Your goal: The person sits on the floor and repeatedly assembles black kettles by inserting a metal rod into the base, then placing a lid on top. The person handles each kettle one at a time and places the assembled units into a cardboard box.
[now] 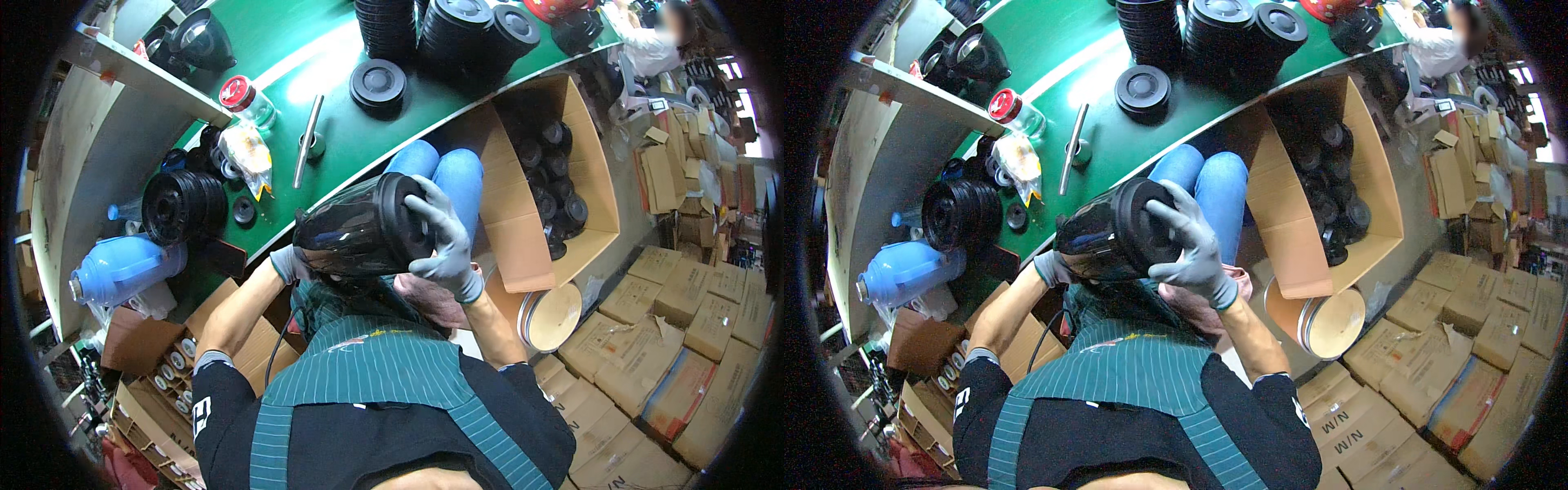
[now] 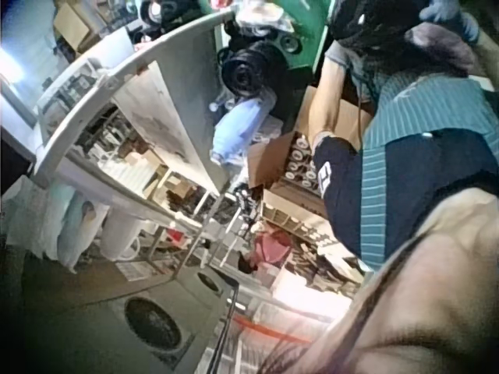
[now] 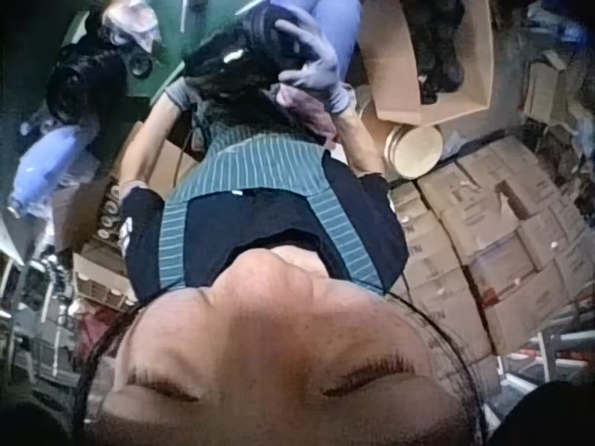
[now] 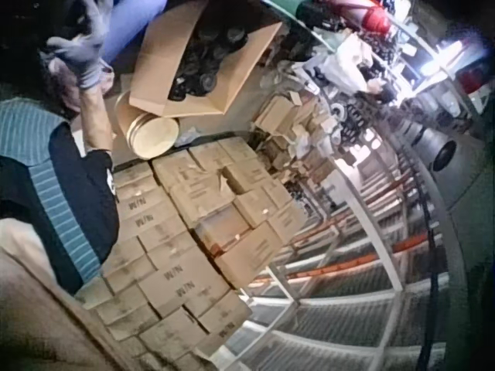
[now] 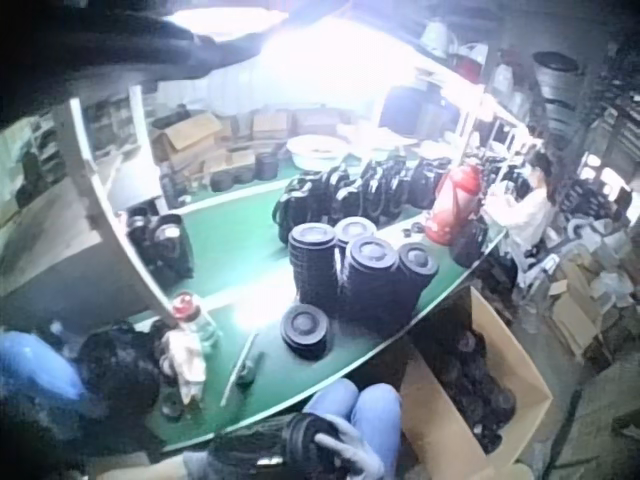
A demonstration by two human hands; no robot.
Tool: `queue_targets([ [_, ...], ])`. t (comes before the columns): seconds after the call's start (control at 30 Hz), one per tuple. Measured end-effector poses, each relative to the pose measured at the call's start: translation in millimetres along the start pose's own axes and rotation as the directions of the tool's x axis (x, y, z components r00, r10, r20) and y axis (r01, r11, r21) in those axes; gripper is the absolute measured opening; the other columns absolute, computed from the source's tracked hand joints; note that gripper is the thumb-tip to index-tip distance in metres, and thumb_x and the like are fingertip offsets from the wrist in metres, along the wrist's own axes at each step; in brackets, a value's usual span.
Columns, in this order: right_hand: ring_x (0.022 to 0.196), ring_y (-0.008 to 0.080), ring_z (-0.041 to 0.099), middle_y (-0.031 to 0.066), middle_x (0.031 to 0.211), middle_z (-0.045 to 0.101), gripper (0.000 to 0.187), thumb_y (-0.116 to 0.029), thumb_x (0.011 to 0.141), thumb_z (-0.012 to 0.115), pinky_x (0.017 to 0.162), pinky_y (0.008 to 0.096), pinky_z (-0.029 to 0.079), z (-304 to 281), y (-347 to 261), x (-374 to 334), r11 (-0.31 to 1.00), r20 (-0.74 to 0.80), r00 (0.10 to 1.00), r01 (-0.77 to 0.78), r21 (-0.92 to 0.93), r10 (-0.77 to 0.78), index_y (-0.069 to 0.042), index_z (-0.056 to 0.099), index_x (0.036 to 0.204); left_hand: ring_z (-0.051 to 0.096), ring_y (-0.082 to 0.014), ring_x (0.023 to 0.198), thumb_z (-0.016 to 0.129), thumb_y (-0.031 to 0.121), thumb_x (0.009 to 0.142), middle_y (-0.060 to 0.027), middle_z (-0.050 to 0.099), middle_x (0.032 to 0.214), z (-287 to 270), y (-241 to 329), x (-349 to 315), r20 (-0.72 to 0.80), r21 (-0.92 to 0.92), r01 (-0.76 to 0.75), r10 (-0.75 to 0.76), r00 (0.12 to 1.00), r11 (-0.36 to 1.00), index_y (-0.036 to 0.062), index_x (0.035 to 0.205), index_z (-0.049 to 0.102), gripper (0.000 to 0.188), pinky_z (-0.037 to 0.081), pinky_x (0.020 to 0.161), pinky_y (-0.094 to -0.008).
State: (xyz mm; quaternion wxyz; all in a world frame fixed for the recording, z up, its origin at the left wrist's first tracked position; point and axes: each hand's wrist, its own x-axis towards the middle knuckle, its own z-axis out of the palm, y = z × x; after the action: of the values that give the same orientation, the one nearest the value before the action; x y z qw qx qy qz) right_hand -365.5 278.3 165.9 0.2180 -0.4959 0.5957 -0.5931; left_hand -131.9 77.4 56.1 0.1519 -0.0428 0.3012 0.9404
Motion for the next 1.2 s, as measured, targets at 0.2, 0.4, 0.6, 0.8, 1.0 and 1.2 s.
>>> queue_targets([
  [0.2, 0.149, 0.0407, 0.051, 0.0262, 0.162, 0.048, 0.098, -0.064, 0.07, 0.095, 0.123, 0.0468, 0.039, -4, -20, -5, 0.999, -0.002, 1.0, 0.013, -0.052, -0.013, -0.003, 0.07, 0.142, 0.036, -0.0241, 0.161, 0.051, 0.023, 0.115, -0.0081, 0.031, 0.178, 14, -9, 0, 0.123, 0.228, -0.18, 0.155, 0.98, 0.957, 0.0141, 0.173, 0.027, 0.064, 0.029, 0.134, -0.0456],
  [0.4, 0.139, 0.023, 0.057, 0.0136, 0.155, 0.055, 0.073, -0.043, 0.105, 0.067, 0.117, 0.0347, 0.044, -10, 9, -36, 0.84, -0.056, 0.884, -0.42, 0.343, 0.464, 0.003, 0.047, 0.159, 0.07, -0.0301, 0.121, 0.066, 0.019, 0.102, -0.0134, 0.067, 0.142, 40, 33, -8, -0.128, 0.974, -0.072, 0.791, 0.598, 0.212, 0.007, 0.146, 0.061, 0.046, 0.057, 0.104, -0.0446],
  [0.6, 0.151, 0.0215, 0.043, 0.0124, 0.164, 0.043, 0.056, -0.023, 0.119, 0.035, 0.122, 0.0321, 0.035, -30, 34, -46, 0.842, 0.255, 0.87, -0.481, 0.245, 0.423, 0.004, 0.031, 0.168, 0.079, -0.0358, 0.1, 0.074, 0.018, 0.086, -0.0161, 0.081, 0.109, 94, 115, -20, 0.421, 0.81, 0.086, 0.677, 0.603, -0.58, 0.0035, 0.119, 0.079, 0.037, 0.062, 0.093, -0.0452],
  [0.8, 0.161, 0.0442, 0.029, 0.0287, 0.176, 0.023, 0.11, -0.083, 0.103, 0.031, 0.131, 0.045, 0.024, -10, -21, -13, 0.967, 0.073, 0.996, -0.035, -0.253, 0.055, 0.001, 0.013, 0.173, 0.077, -0.0215, 0.098, 0.079, 0.02, 0.085, -0.0117, 0.081, 0.109, 50, 81, -22, -0.282, 0.928, 0.0, 0.704, 0.652, 0.372, -0.0038, 0.121, 0.077, 0.043, 0.06, 0.092, -0.0338],
  [1.0, 0.142, 0.0265, 0.053, 0.0201, 0.152, 0.059, 0.077, -0.056, 0.117, 0.03, 0.125, 0.036, 0.035, -5, -30, 3, 0.545, 0.146, 0.646, -0.727, 0.417, 0.749, 0.008, 0.05, 0.154, 0.079, -0.031, 0.097, 0.077, 0.023, 0.083, -0.0125, 0.08, 0.107, 104, 114, -21, 0.538, 0.684, 0.006, 0.51, 0.671, -0.729, 0.0076, 0.124, 0.079, 0.043, 0.063, 0.092, -0.0463],
  [1.2, 0.168, 0.0355, 0.013, 0.0256, 0.18, 0.013, 0.098, -0.06, 0.111, 0.048, 0.134, 0.0406, 0.014, -15, -42, -23, 0.952, 0.134, 0.964, -0.196, -0.235, 0.231, 0.004, 0.007, 0.173, 0.074, -0.0184, 0.095, 0.078, 0.019, 0.086, -0.0119, 0.081, 0.103, 37, 64, -26, -0.253, 0.905, -0.107, 0.724, 0.641, 0.411, -0.0031, 0.116, 0.078, 0.037, 0.059, 0.087, -0.034],
])
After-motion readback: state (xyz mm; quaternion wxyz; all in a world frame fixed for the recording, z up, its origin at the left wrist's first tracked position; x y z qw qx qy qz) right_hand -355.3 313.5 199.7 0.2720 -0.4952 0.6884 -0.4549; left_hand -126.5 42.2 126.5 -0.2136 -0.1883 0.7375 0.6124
